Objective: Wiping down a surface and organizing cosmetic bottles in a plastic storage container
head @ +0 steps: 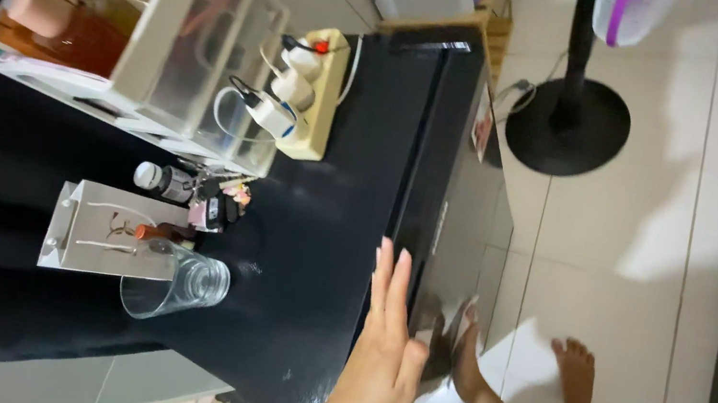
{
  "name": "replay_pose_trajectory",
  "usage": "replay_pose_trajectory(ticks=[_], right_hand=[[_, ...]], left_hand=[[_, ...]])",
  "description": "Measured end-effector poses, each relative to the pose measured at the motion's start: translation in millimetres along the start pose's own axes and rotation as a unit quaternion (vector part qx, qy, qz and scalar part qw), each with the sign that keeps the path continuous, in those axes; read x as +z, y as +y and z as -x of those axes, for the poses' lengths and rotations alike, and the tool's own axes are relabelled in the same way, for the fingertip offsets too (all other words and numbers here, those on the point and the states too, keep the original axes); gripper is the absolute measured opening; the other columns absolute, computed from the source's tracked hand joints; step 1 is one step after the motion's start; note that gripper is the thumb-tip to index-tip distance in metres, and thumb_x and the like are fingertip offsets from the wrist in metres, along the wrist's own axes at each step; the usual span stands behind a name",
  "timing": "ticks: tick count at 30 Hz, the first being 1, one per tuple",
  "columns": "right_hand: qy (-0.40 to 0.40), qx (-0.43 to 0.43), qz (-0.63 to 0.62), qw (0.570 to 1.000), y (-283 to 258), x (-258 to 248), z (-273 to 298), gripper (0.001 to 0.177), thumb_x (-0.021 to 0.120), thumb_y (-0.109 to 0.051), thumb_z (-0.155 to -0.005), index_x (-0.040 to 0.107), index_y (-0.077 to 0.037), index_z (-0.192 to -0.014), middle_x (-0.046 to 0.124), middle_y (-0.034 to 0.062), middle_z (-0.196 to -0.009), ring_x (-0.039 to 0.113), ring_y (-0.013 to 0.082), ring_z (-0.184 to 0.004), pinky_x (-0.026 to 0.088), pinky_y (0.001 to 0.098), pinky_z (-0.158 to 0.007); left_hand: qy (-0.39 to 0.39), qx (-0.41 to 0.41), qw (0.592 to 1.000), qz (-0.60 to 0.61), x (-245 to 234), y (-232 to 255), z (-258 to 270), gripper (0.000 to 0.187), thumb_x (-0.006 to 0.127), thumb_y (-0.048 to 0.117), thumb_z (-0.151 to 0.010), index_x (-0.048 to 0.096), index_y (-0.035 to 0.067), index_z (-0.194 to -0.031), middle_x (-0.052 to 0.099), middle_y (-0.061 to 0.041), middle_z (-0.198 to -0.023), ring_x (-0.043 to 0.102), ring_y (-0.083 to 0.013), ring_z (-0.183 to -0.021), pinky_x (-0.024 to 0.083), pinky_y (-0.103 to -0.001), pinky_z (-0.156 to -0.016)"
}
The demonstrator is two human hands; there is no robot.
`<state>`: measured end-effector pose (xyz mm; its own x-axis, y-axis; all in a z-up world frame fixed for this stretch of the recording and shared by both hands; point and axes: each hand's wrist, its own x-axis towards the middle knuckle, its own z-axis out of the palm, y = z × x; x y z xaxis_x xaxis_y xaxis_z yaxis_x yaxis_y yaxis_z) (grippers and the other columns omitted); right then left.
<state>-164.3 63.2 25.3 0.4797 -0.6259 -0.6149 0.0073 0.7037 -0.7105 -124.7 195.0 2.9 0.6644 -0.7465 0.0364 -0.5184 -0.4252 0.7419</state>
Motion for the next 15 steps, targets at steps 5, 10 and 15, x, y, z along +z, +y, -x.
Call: replay_pose_trajectory(ticks=[5, 10, 15], right_hand=[[0.133, 0.044, 0.343, 0.929, 3, -35, 54, 0.092, 0.086, -0.028, -0.056, 0.043, -0.019, -0.137, 0.042, -0.0124, -0.144, 0.049, 0.0073, -0.124, 0.038, 0.0261, -0.101], [-0.398, -0.497, 0.092, 0.766, 167, -44, 17, 0.090, -0.005, -0.076, -0.110, 0.000, -0.007, -0.167, -0.007, 0.0112, -0.176, -0.014, 0.0305, -0.165, -0.015, 0.0514, -0.136], [-0.343, -0.114, 0.055, 0.931, 283, -71, -16, 0.084, 0.015, -0.075, -0.100, -0.011, -0.026, -0.163, -0.014, -0.0050, -0.173, -0.010, 0.0170, -0.162, -0.004, 0.0479, -0.133]], left_hand=[[0.019, -0.003, 0.999, 0.039, 4, -4, 2, 0.069, 0.026, 0.007, -0.095, 0.006, -0.002, -0.161, -0.011, -0.027, -0.171, -0.009, -0.0445, -0.161, 0.012, -0.054, -0.126], [0.103, 0.027, 0.993, 0.052, 11, -13, 5, 0.085, 0.012, 0.066, -0.106, 0.007, 0.002, -0.162, -0.005, -0.027, -0.172, 0.000, -0.0393, -0.162, 0.004, -0.052, -0.130], [0.146, 0.076, 0.978, 0.124, 15, -12, 5, 0.083, 0.013, 0.065, -0.108, 0.005, 0.002, -0.162, 0.001, -0.021, -0.173, 0.001, -0.0331, -0.163, 0.004, -0.049, -0.133]])
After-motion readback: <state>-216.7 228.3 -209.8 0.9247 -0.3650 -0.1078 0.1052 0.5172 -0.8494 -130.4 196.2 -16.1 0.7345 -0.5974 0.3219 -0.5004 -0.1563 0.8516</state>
